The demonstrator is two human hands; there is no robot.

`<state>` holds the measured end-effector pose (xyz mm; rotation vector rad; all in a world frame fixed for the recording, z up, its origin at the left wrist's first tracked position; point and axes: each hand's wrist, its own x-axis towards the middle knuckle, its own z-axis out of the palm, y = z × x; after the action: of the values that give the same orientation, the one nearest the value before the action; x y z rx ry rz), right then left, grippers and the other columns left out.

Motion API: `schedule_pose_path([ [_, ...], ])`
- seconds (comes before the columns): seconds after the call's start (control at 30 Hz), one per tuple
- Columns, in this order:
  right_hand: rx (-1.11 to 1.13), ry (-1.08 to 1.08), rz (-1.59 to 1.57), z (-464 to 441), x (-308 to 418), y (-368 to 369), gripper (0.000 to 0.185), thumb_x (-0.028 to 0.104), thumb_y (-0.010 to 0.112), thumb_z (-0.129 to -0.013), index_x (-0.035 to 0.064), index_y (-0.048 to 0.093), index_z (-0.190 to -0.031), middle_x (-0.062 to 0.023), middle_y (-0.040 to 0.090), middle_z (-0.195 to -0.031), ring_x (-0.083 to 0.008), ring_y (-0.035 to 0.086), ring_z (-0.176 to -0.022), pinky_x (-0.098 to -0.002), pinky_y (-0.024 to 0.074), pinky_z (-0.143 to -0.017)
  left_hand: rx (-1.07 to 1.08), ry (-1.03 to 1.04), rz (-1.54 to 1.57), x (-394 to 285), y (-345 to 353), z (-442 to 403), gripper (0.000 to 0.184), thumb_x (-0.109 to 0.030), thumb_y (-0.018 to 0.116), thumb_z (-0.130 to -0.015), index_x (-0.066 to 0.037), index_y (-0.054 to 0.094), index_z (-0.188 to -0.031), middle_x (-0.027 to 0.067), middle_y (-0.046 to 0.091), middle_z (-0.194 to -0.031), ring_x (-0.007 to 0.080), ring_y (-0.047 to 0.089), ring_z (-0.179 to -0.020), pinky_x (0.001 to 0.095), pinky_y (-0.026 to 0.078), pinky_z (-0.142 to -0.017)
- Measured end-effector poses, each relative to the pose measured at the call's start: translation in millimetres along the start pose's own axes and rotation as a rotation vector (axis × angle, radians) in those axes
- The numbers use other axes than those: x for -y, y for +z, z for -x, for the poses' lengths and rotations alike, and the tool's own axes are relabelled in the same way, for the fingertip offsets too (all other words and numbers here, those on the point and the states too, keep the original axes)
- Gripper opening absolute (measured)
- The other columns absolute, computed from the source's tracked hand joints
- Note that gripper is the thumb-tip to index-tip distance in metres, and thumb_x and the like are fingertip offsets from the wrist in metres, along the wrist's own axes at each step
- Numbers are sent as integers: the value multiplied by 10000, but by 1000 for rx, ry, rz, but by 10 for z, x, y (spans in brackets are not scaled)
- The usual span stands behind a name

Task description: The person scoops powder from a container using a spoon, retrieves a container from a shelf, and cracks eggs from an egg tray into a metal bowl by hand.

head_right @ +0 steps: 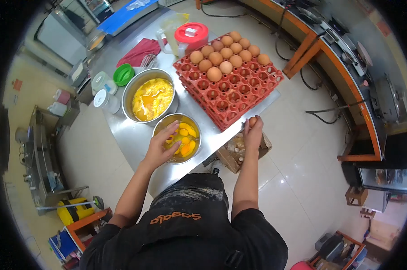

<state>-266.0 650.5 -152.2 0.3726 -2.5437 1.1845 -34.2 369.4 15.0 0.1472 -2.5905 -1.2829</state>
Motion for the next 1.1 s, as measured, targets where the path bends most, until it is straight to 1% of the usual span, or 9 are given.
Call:
schedule_pose_path([
  [0.07,123,75,-21,-5,35,-56,446,251,645,-971,3,485,-1305,-261,605,-1152,-431,625,-1007,-460,510,-887,-4,34,-50,91,42,9,637,-98,733,-863,-103,512,-1461,126,526,-1493,210,664,-1080,321,536,-892],
  [0.2,38,262,-333,241,345,-239,390,226,656,-978,-8,520,-1259,-159,641,-1015,-254,640,-928,-361,518,-832,52,27,-30,189,165,73,514,-171,725,-878,-54,577,-1357,167,619,-1343,350,583,-1229,437,447,-1071],
  [0.27,106,251,-354,515,502,-310,325,226,656,-984,1,567,-1202,-90,641,-988,-172,616,-855,-313,516,-789,99,49,-13,132,181,84,483,-174,726,-874,-77,597,-1330,142,650,-1278,340,606,-1153,440,468,-1030],
  [0.33,428,573,-606,708,884,-433,269,198,671,-973,-9,615,-1136,-56,651,-965,-141,603,-819,-296,513,-767,103,128,-2,38,220,78,481,-176,728,-876,-89,597,-1331,115,648,-1289,321,602,-1168,431,469,-1035],
  [0.47,894,254,-636,553,1899,-471,315,232,712,-947,-5,664,-1148,-43,679,-982,-100,611,-877,-265,507,-787,123,212,143,-5,251,103,479,-129,765,-859,-60,623,-1311,131,639,-1317,320,620,-1196,398,501,-1023],
  [0.57,1176,374,-828,419,2144,-221,334,255,717,-943,13,678,-1169,-43,695,-1024,-94,616,-903,-262,504,-809,81,194,150,87,70,91,466,-93,786,-841,-40,648,-1283,141,634,-1330,306,646,-1178,375,532,-991],
  [0.67,1357,215,-768,309,2281,15,337,258,727,-934,11,695,-1162,-32,705,-1020,-90,614,-904,-262,499,-819,40,134,185,225,-96,197,488,-70,785,-825,-47,653,-1294,150,642,-1321,277,659,-1171,364,545,-981],
  [0.93,1509,28,-565,151,2355,530,332,312,843,-802,45,767,-985,-3,717,-824,-85,606,-737,-270,503,-693,-162,40,264,622,22,360,543,-27,745,-773,-22,640,-1305,176,677,-1271,251,697,-1106,334,582,-914],
  [1.1,1436,-275,-388,23,2506,476,418,373,879,-725,19,760,-914,-90,732,-797,-194,670,-712,-336,525,-685,-137,87,186,704,-81,367,548,-52,763,-773,-47,641,-1308,174,663,-1296,277,687,-1127,349,554,-967],
])
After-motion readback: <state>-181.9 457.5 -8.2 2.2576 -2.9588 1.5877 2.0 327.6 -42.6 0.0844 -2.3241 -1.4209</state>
